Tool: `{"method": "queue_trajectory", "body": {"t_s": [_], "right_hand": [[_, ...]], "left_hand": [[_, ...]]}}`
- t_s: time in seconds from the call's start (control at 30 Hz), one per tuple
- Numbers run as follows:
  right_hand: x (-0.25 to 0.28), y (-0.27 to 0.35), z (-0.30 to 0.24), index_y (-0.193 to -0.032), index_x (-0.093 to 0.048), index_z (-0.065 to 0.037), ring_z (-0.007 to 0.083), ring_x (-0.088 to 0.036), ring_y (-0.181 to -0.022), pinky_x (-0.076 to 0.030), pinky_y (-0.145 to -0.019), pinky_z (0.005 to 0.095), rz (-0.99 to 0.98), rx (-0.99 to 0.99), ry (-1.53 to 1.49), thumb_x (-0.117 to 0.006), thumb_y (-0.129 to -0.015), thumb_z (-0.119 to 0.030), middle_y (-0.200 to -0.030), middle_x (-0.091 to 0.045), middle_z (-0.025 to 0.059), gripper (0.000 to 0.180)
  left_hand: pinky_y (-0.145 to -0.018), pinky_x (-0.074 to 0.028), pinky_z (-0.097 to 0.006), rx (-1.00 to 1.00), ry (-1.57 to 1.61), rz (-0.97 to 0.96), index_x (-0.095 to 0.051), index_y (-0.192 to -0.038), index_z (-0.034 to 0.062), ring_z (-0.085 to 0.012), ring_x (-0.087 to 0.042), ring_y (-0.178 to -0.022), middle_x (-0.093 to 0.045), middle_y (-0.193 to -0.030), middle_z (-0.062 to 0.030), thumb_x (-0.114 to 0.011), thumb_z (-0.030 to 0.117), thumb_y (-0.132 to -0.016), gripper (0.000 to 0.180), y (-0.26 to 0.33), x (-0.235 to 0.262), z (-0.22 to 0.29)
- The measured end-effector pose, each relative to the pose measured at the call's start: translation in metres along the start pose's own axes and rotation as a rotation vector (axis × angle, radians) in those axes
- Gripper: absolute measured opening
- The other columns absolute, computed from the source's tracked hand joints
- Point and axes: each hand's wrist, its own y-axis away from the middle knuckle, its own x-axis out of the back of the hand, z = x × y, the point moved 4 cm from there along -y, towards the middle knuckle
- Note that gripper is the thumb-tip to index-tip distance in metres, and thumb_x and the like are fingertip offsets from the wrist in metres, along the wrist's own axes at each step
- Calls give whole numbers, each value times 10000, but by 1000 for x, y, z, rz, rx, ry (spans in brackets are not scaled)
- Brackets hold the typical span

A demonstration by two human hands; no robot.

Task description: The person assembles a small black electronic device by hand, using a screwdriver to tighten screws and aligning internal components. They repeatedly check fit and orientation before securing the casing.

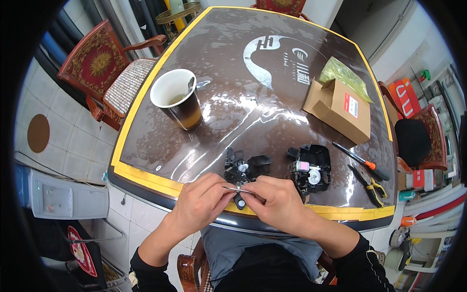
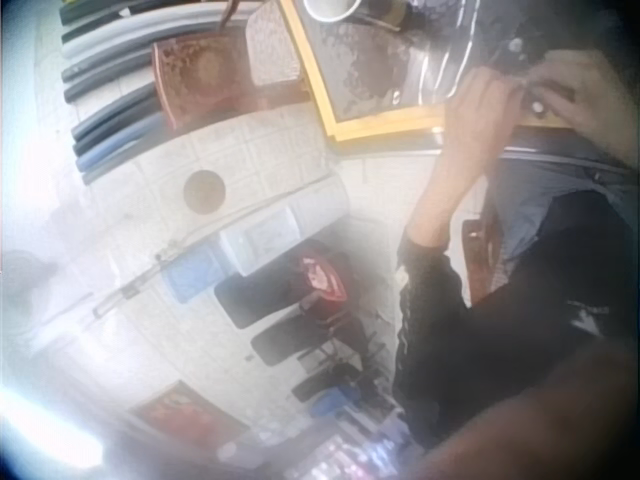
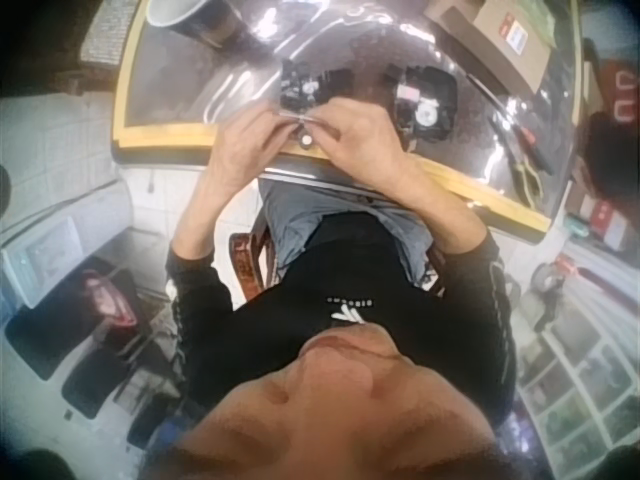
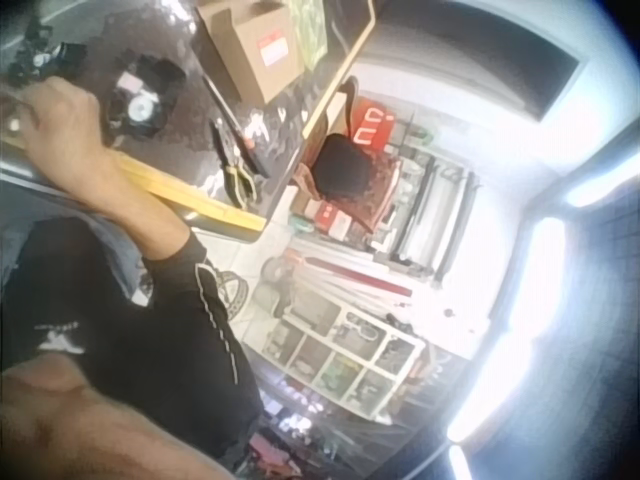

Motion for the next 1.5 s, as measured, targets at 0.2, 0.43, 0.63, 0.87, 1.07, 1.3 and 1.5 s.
{"method": "queue_trajectory", "body": {"t_s": [0.2, 0.43, 0.63, 0.87, 1.07, 1.3, 1.5], "right_hand": [[-3, 1, -1, -980, -749, -21, 342, -702, -686, -571, -607, 420, -14, -26, 0, -751, -913, -94, -825, -695, 122, 99], [-4, -1, -1, -1014, -704, -22, 351, -710, -704, -570, -612, 432, -28, -14, -21, -736, -942, -111, -864, -719, 137, 118], [-2, -1, -3, -982, -662, -22, 359, -716, -714, -566, -607, 436, -84, -26, 28, -727, -955, -130, -860, -727, 145, 129], [-2, -1, -2, -994, -697, -18, 378, -721, -728, -574, -634, 447, -98, -112, -31, -717, -960, -135, -829, -732, 169, 124], [1, -4, 0, -1039, -724, 17, 407, -727, -785, -567, -668, 447, -137, -214, -218, -697, -968, -112, -867, -732, 217, 150], [6, -3, 4, -1076, -746, 20, 399, -737, -809, -586, -703, 430, 2, -233, -246, -695, -952, -92, -907, -744, 226, 174], [0, 2, 2, -1075, -763, -19, 356, -734, -783, -588, -682, 441, -37, -95, -164, -745, -901, -114, -891, -751, 159, 199]], "left_hand": [[-618, -532, -361, 29, 22, -9, -690, -944, 7, -273, -673, -756, -669, -871, -97, -822, -5, -800, 195, 1, 1, -2], [-613, -533, -363, 97, 66, -9, -707, -959, 17, -267, -673, -745, -675, -867, -88, -821, -5, -802, 195, 4, -1, -4], [-605, -544, -354, 90, 58, 55, -732, -969, 15, -266, -688, -743, -702, -883, -88, -835, -1, -799, 200, 3, -1, 3], [-588, -541, -340, 19, -46, 158, -719, -956, -1, -266, -687, -727, -707, -869, -93, -857, -31, -754, 247, 6, -10, 13], [-581, -532, -331, -34, -139, 233, -701, -974, 3, -259, -667, -689, -725, -886, -100, -843, -74, -728, 294, 9, -12, 16], [-622, -523, -304, 131, 92, 248, -743, -974, 22, -218, -653, -722, -764, -873, -68, -806, -107, -706, 303, 14, -6, 7], [-606, -426, -237, 324, 269, 174, -772, -963, 16, -128, -575, -728, -718, -877, -69, -787, -77, -786, 200, 19, -4, 2]]}}
